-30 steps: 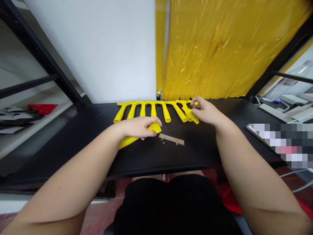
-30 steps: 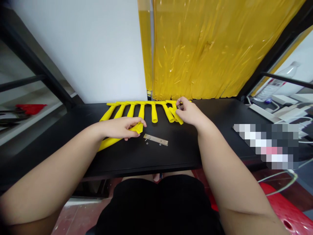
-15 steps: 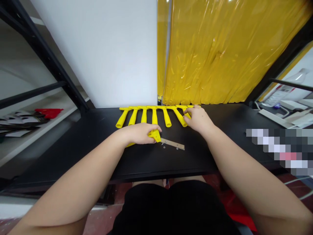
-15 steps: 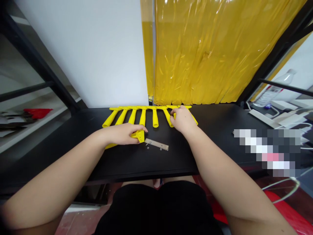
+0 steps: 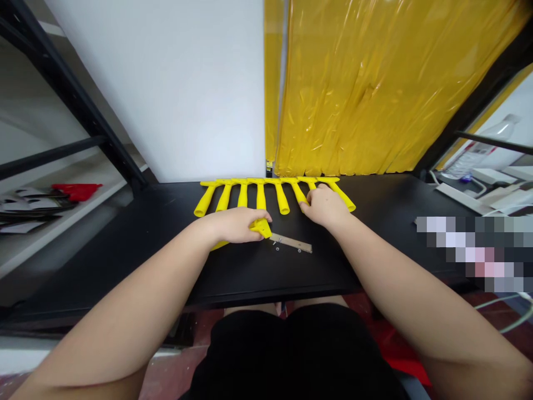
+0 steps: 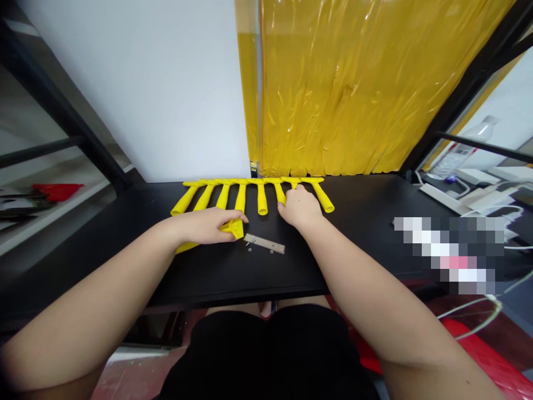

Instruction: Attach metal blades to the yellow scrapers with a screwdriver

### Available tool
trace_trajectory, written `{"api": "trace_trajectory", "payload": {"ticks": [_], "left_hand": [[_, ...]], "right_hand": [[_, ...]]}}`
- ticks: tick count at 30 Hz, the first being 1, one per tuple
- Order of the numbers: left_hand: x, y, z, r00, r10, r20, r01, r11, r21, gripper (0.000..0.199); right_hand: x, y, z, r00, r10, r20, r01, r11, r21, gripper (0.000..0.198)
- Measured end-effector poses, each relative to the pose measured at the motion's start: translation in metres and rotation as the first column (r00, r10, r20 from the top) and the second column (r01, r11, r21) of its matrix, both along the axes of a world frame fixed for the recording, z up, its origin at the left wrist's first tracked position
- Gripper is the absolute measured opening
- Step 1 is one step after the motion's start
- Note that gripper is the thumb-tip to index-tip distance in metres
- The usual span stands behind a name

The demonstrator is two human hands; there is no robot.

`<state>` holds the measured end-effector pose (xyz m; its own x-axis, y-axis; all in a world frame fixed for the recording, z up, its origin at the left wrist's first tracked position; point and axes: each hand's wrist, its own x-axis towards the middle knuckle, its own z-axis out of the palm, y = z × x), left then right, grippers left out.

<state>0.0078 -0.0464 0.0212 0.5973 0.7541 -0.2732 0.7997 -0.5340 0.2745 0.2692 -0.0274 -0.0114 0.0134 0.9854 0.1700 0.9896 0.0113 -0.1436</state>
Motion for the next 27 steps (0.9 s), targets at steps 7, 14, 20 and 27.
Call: {"api": "trace_trajectory", "payload": {"ticks": [7, 14, 20, 27], "left_hand": [[0.0, -0.002, 0.002, 1.0, -0.003, -0.014, 0.003, 0.999, 0.036, 0.062], [-0.005, -0.002, 0.008, 0.999, 0.032, -0.034, -0.029, 0.997, 0.068, 0.062], [-0.009, -0.002, 0.011, 0.998, 0.052, -0.044, -0.048, 0.996, 0.08, 0.061], [-0.012, -0.001, 0.008, 0.997, 0.038, -0.065, -0.034, 0.998, 0.058, 0.06]], "right_hand": [[0.017, -0.005, 0.003, 0.941, 0.223, -0.253, -0.166, 0.959, 0.228, 0.022], [0.02, -0.021, 0.006, 0.582, 0.393, -0.712, -0.455, 0.883, 0.116, 0.032], [-0.035, -0.061, -0.003, 0.532, 0.426, -0.732, -0.596, 0.802, 0.034, 0.01], [-0.069, -0.097, -0.008, 0.831, 0.535, -0.154, -0.525, 0.845, 0.101, 0.005]]}}
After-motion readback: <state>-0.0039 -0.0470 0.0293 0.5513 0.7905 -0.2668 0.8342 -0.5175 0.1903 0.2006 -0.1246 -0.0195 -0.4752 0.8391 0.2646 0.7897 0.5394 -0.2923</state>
